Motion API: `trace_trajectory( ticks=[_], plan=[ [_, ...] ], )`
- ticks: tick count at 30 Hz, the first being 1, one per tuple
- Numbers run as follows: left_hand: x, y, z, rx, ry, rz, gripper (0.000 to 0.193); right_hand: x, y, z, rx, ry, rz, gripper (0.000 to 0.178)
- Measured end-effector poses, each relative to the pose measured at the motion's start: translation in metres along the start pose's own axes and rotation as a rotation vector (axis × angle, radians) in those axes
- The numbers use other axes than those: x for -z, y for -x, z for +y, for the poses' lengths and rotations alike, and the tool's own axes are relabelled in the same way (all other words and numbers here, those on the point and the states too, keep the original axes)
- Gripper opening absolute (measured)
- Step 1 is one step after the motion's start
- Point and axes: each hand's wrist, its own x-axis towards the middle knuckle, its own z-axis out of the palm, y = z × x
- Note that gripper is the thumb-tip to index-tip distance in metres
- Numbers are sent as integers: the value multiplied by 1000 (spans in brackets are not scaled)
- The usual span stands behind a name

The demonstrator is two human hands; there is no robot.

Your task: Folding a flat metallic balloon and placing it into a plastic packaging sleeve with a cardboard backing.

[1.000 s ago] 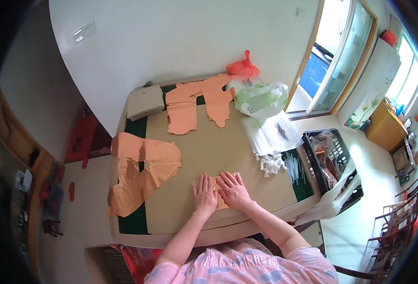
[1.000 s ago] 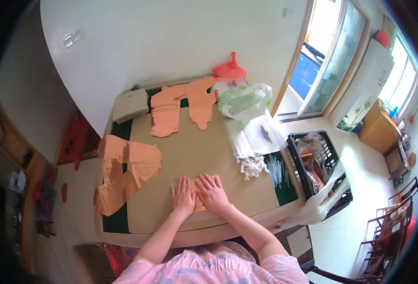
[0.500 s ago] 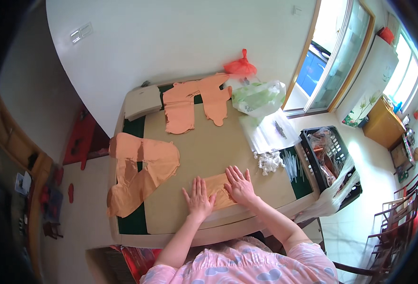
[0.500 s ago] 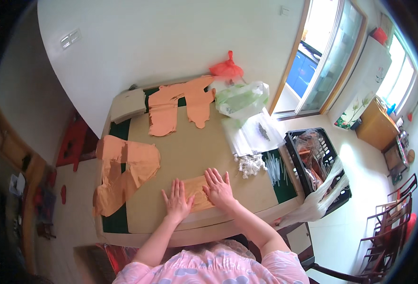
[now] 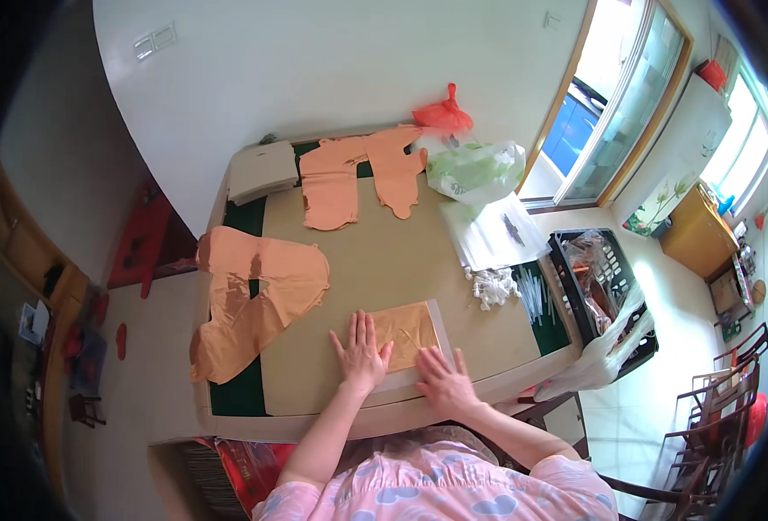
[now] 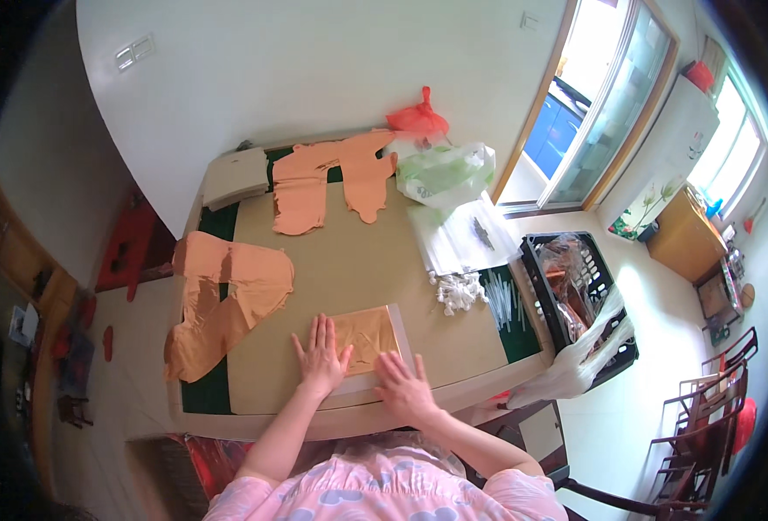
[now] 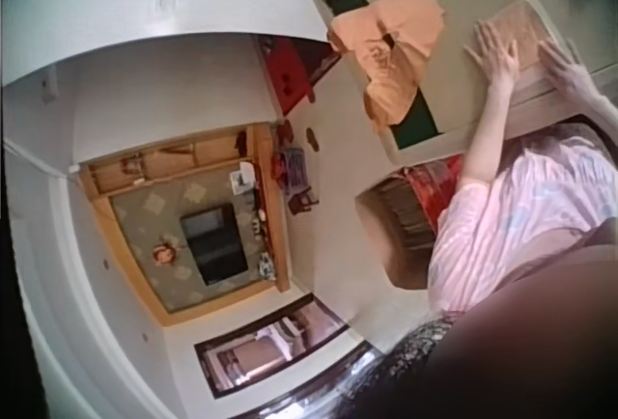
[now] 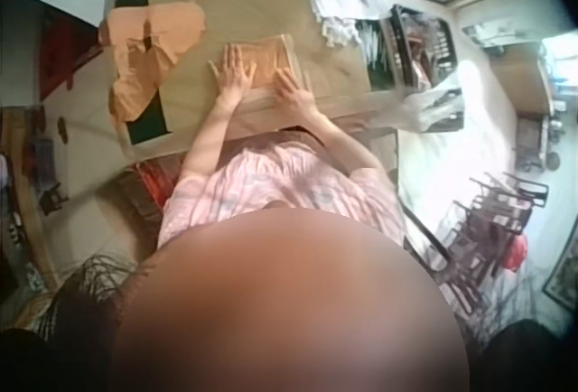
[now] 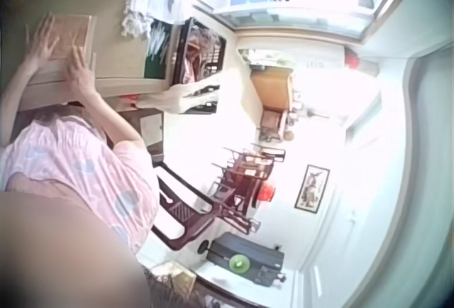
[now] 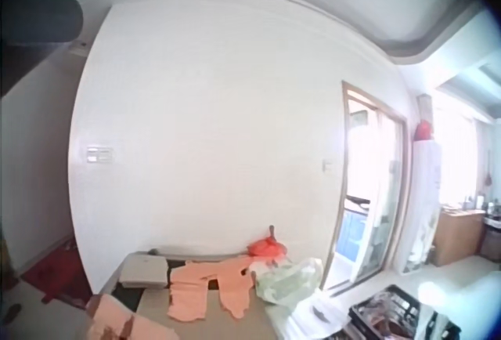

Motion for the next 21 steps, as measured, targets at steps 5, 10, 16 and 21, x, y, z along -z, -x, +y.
trace_trajectory(
  ticks=[5,10,16,21],
  plan=[
    [2,2,-4,21,-1,-6,77,21,10,38,-151,55,117,48],
    [2,-1,0,-6,-8,21,80,14,-52,67,-334,-328,300,20],
    [3,2,-1,-5,-2,54,80,18,-110,72,-368,-344,235,22],
    [5,-1,4,-15,18,88,79,-5,-101,104,-484,-682,45,41]
  ],
)
